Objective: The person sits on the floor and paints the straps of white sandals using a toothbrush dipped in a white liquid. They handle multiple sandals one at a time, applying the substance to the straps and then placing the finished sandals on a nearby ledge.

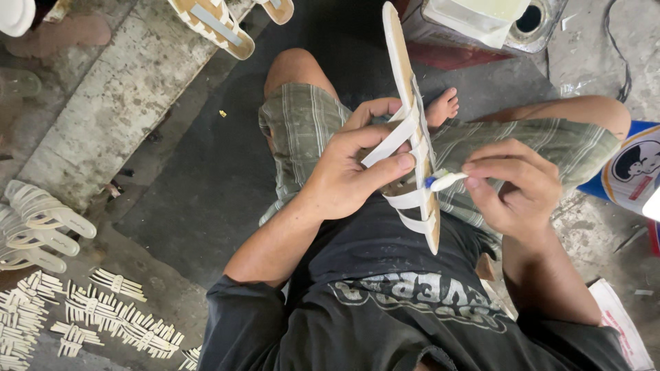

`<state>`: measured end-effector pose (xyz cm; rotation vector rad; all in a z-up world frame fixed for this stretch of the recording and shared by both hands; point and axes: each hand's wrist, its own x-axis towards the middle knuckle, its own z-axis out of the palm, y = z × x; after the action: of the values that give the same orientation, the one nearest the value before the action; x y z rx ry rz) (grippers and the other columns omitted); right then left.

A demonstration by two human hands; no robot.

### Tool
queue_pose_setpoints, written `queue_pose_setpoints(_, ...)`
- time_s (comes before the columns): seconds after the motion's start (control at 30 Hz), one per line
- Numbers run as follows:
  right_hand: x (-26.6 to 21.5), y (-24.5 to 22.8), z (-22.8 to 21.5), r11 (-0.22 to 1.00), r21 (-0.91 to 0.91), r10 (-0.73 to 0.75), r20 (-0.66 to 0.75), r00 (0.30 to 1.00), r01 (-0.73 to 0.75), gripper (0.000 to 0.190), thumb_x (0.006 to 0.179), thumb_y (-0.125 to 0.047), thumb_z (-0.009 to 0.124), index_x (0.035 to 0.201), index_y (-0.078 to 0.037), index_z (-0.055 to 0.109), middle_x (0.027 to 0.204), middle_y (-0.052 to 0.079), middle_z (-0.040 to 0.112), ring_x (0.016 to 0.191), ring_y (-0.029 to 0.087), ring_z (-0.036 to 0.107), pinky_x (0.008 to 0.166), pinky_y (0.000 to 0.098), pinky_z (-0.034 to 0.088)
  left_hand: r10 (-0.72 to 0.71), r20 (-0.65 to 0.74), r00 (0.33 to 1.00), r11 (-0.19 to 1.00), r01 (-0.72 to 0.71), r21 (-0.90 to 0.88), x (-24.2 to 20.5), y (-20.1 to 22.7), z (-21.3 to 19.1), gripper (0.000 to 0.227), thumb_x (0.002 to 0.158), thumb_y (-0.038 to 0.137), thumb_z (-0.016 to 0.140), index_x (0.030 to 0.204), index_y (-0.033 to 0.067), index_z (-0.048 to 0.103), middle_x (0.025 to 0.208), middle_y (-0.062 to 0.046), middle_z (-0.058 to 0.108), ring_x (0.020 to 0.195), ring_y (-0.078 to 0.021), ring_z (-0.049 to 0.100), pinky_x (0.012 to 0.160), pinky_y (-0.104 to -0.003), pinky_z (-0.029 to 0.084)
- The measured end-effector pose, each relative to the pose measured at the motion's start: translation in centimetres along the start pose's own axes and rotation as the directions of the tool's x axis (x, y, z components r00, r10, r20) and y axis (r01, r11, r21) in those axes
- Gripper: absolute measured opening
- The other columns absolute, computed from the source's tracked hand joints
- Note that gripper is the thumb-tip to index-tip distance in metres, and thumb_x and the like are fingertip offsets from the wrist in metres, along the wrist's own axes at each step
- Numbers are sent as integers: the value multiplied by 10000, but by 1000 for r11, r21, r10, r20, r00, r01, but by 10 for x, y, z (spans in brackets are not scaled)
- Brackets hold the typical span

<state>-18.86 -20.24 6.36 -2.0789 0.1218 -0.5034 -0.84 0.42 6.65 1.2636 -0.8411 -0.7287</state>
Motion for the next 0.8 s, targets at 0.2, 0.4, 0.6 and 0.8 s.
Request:
queue_pose_setpoints(0.2,-2,-1,0,999,47,-5,37,999,3,160,917,42,750,1045,-20,677,1047,164,711,839,199,709,712,271,558,-26,-8,1000,999,25,-42,-2,-7,2,177,1024,20,689,1189,1,750,1315,-93,691,1385,-203,447,1244,-422,342)
queue_pose_setpoints(0.4,0,-8,-9,994,-50,-96,61,994,99,154,877,21,761,1008,-29,696,1013,153,711,816,206,702,682,280,547,-71,-49,996,962,55,-267,-6,-18,4,104,1057,32,674,1137,-18,717,1406,-108,570,1386,-190,510,1195,-379,393)
queue_pose_setpoints(0.6,-3,-12,-16,974,-213,-70,51,996,79,139,934,40,782,1043,-16,717,991,120,737,793,196,705,693,286,545,-195,-69,978,953,172,-250,-7,-17,5,142,1005,67,713,1119,-18,704,1475,-109,519,1375,-194,533,1154,-340,458)
queue_pose_setpoints(0.8,-1,-14,-15,991,-117,-55,101,993,67,160,895,20,780,1030,-34,714,1022,140,723,841,210,709,727,280,553,-185,-70,980,940,156,-303,-7,-19,2,132,1026,59,713,1130,-20,699,1436,-103,525,1336,-173,528,1136,-313,445)
